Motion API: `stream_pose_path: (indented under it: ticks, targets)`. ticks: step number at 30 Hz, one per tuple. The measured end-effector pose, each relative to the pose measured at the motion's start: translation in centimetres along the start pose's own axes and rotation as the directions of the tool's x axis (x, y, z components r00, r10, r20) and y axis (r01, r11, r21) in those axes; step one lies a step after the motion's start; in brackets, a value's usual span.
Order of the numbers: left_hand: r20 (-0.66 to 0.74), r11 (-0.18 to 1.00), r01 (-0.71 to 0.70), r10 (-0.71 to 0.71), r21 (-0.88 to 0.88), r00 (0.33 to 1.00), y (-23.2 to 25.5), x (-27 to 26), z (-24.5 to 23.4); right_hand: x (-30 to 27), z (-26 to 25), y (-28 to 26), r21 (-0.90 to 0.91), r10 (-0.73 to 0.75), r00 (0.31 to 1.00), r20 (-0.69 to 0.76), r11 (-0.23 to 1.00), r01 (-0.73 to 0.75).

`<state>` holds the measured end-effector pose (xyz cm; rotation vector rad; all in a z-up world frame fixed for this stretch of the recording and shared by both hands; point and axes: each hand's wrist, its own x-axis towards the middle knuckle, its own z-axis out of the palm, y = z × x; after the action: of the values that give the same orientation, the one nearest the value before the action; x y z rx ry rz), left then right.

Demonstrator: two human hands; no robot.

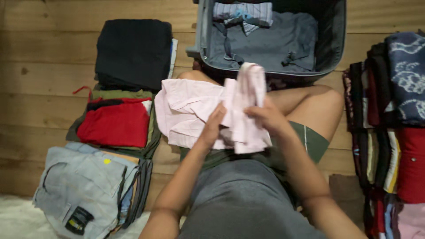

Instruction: The person folds several garments by hand, including shirts and shorts, and places them onto stacks on the floor and into an open suitcase.

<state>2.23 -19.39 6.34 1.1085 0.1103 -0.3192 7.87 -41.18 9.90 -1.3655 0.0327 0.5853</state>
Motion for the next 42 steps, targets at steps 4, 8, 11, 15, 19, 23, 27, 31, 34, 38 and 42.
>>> stream_pose_path:
  ticks: [4, 8, 11, 15, 19, 23, 27, 31, 34, 38, 42]
  targets:
    - [-0.136, 0.998, 0.028, -0.02, 0.059, 0.991, 1.4, -1.0, -5.9, 2.7, 7.0, -0.1, 0.136, 0.043, 0.971, 0.235, 0.988, -0.076]
    - [-0.297, 0.996, 0.041, -0.016, 0.078, 0.955, 3.0, -2.9, -10.5, 3.2, 11.3, -1.3, 0.142, 0.189, 0.921, 0.34, 0.958, -0.249]
    - [-0.255, 0.988, 0.029, 0.011, 0.151, 0.967, 4.9, -4.1, -11.2, 4.2, 12.4, -0.3, 0.089, 0.169, 0.926, 0.338, 0.974, -0.21]
    - [-0.241, 0.87, -0.084, 0.225, 0.486, 0.944, 7.2, -4.9, -10.1, 4.7, 12.5, 1.1, -0.047, 0.141, 0.933, 0.331, 0.99, -0.133]
    - [-0.258, 0.814, -0.141, 0.336, 0.563, 0.906, 7.7, -5.9, -9.8, 3.8, 12.1, 0.7, -0.126, 0.063, 0.919, 0.39, 0.992, -0.015]
    - [-0.253, 0.76, -0.13, 0.365, 0.636, 0.896, 8.1, -6.8, -11.0, 3.6, 12.1, 1.5, -0.084, -0.016, 0.869, 0.494, 0.994, 0.066]
    - [-0.362, 0.494, 0.113, 0.444, 0.862, 0.819, 8.2, -6.9, -10.5, 3.7, 10.1, 4.9, -0.01, -0.041, 0.943, 0.331, 0.999, 0.047]
    - [-0.069, 0.155, -0.044, 0.651, 0.987, 0.756, 8.1, -6.3, -8.8, 4.0, 4.0, 10.7, -0.091, -0.205, 0.953, -0.222, 0.978, 0.189]
    - [0.169, -0.195, -0.09, 0.438, 0.977, 0.883, 9.0, -5.5, -6.4, 4.5, -0.7, 14.5, -0.469, -0.527, 0.791, -0.311, 0.809, 0.354]
    - [0.176, -0.212, -0.146, 0.131, 0.966, 0.976, 10.6, -3.4, -3.1, 4.3, -2.9, 14.0, -0.315, -0.099, 0.917, -0.386, 0.949, -0.03]
    - [0.114, -0.369, -0.11, -0.013, 0.923, 0.993, 11.6, -1.7, -2.3, 2.5, -3.3, 9.6, -0.055, 0.313, 0.899, -0.305, 0.937, -0.345]
